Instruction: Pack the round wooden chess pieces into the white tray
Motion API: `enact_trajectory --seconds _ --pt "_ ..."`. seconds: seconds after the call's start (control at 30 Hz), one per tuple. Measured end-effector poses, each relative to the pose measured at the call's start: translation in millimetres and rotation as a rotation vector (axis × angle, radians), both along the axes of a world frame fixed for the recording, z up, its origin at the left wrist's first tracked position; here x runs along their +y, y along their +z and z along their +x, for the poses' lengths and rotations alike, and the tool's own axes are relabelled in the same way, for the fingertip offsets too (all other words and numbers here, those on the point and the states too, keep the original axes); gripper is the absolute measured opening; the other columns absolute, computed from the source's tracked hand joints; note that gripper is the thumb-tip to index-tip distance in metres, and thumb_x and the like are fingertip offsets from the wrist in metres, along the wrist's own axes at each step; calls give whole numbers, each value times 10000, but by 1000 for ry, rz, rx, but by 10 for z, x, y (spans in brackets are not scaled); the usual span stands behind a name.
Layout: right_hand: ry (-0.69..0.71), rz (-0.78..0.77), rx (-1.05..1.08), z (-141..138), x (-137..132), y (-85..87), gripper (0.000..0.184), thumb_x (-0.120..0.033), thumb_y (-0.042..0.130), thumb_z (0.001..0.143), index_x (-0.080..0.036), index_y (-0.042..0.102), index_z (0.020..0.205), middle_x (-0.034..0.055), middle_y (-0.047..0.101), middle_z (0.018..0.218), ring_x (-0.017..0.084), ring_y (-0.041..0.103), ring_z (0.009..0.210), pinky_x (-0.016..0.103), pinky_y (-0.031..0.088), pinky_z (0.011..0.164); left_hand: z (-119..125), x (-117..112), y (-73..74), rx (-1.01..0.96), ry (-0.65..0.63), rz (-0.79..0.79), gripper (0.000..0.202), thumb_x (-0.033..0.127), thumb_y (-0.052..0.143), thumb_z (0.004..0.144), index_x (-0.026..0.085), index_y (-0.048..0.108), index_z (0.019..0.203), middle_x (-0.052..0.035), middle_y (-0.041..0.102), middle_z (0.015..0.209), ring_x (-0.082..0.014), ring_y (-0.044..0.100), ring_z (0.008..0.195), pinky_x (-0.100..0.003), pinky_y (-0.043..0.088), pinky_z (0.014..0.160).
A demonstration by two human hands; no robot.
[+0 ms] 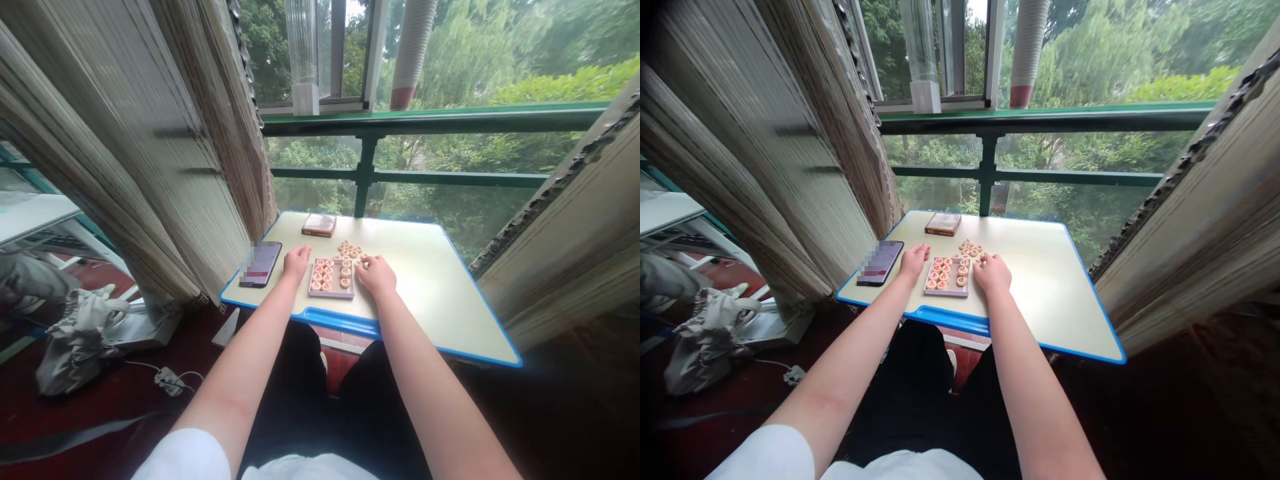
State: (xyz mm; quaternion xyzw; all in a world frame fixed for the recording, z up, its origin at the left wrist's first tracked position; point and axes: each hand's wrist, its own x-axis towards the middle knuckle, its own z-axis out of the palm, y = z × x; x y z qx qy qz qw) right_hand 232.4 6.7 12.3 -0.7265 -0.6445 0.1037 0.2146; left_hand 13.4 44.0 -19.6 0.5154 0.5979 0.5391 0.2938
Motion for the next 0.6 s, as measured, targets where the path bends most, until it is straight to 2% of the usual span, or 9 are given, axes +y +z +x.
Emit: enact_trajectory --seconds 0.13,0.3,0.47,0.6 --pt "-4 11 -7 3 46 -24 312 -403 448 793 -231 638 971 67 592 982 193 584 812 277 381 586 12 28 20 -30 47 -26 351 461 486 754 150 639 811 -41 644 706 -148 587 687 -253 434 646" --pt "-66 37 16 6 83 -30 341 -479 456 772 -210 614 910 72 590 968 196 582 781 291 383 583 13 11 28 -57 20 -36 357 474 510 721 147 639 783 -44 643 721 -149 577 701 -242 429 636" --pt "-87 45 48 -2 74 -23 317 -479 486 749 -213 595 882 57 580 959 189 568 795 286 376 595 13 -29 42 19 41 -23 369 488 482 737 153 633 774 -32 630 694 -142 568 679 -239 419 625" --pt "-73 75 102 32 64 -18 287 -475 517 726 -215 589 824 38 577 927 163 554 756 270 364 594 33 -43 90 93 -14 -62 435 548 434 755 159 628 764 -20 616 655 -144 565 687 -234 408 615"
